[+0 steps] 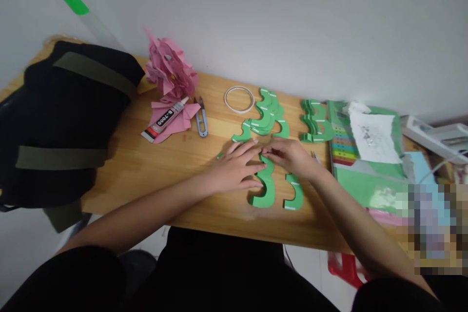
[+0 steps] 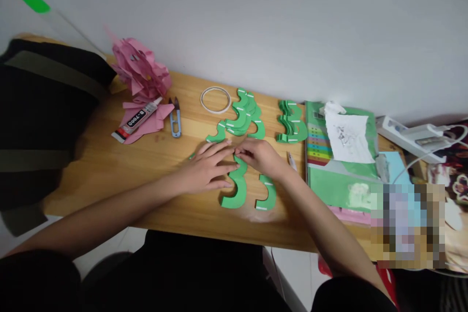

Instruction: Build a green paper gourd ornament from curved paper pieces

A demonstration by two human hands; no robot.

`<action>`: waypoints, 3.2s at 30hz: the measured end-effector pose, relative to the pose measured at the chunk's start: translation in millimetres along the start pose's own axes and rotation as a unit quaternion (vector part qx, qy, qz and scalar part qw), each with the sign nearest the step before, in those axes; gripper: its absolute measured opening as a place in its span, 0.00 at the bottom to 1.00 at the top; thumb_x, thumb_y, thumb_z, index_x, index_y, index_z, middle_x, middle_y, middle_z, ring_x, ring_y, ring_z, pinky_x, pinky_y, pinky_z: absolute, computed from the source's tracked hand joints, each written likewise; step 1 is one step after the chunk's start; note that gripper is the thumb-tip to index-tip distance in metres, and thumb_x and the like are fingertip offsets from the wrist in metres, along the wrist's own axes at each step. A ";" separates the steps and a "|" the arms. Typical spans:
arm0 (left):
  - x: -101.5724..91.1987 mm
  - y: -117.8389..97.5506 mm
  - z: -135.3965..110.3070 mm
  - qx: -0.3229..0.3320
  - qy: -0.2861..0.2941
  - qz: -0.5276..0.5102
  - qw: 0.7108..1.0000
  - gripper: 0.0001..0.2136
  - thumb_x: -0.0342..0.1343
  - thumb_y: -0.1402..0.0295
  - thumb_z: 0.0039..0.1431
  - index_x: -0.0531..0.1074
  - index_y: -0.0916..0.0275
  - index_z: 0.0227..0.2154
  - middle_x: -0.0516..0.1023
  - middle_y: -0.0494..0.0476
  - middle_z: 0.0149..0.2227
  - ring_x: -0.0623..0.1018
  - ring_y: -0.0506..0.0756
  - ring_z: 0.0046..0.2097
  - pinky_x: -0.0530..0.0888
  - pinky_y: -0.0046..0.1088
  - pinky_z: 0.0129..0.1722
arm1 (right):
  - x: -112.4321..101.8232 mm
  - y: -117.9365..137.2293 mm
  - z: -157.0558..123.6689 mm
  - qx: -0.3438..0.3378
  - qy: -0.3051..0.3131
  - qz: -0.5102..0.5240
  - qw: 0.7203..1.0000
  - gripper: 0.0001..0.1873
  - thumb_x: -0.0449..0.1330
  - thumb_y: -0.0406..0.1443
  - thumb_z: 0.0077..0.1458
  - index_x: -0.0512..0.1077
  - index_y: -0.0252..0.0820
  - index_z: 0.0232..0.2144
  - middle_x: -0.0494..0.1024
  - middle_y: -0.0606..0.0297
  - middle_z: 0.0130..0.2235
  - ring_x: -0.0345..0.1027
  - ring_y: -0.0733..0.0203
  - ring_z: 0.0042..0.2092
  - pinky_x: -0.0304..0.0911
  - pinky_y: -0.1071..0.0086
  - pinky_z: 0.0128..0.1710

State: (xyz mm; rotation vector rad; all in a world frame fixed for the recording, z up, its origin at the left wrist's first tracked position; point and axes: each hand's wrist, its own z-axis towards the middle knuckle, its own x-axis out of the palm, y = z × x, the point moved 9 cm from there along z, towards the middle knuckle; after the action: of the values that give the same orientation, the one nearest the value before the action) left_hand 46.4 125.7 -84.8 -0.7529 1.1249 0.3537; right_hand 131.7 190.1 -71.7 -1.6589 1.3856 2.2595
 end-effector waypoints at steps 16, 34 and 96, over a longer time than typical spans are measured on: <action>4.4 2.1 -0.4 0.001 0.011 0.002 1.000 0.21 0.51 0.51 0.63 0.73 0.55 0.52 0.63 0.63 0.63 0.57 0.65 0.66 0.57 0.48 0.61 | -44.2 -17.7 -34.0 0.129 -0.040 0.029 0.990 0.10 0.55 0.42 0.58 0.68 0.42 0.30 0.75 0.63 0.29 0.69 0.61 0.30 0.66 0.69 0.32; -10.1 0.1 1.1 -0.011 -0.039 -0.013 0.999 0.17 0.54 0.59 0.63 0.71 0.63 0.49 0.65 0.70 0.60 0.65 0.66 0.62 0.67 0.51 0.57 | -216.1 -142.9 -171.6 0.510 -0.236 -0.230 0.795 0.07 0.61 0.35 0.56 0.75 0.37 0.36 0.78 0.61 0.35 0.74 0.58 0.38 0.70 0.60 0.41; -18.7 -58.3 -49.0 -0.071 -0.116 -0.208 0.969 0.10 0.62 0.60 0.58 0.75 0.61 0.37 0.78 0.54 0.36 0.75 0.54 0.41 0.69 0.37 0.46 | 54.6 21.6 -120.8 0.311 -0.284 0.430 0.798 0.18 0.68 0.50 0.43 0.74 0.44 0.28 0.72 0.70 0.22 0.62 0.67 0.22 0.62 0.71 0.22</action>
State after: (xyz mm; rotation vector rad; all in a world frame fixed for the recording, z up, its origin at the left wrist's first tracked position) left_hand 40.8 52.3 -57.8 -1.0232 0.7028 0.1620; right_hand 189.3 73.6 -105.7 -0.0810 2.5511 1.8796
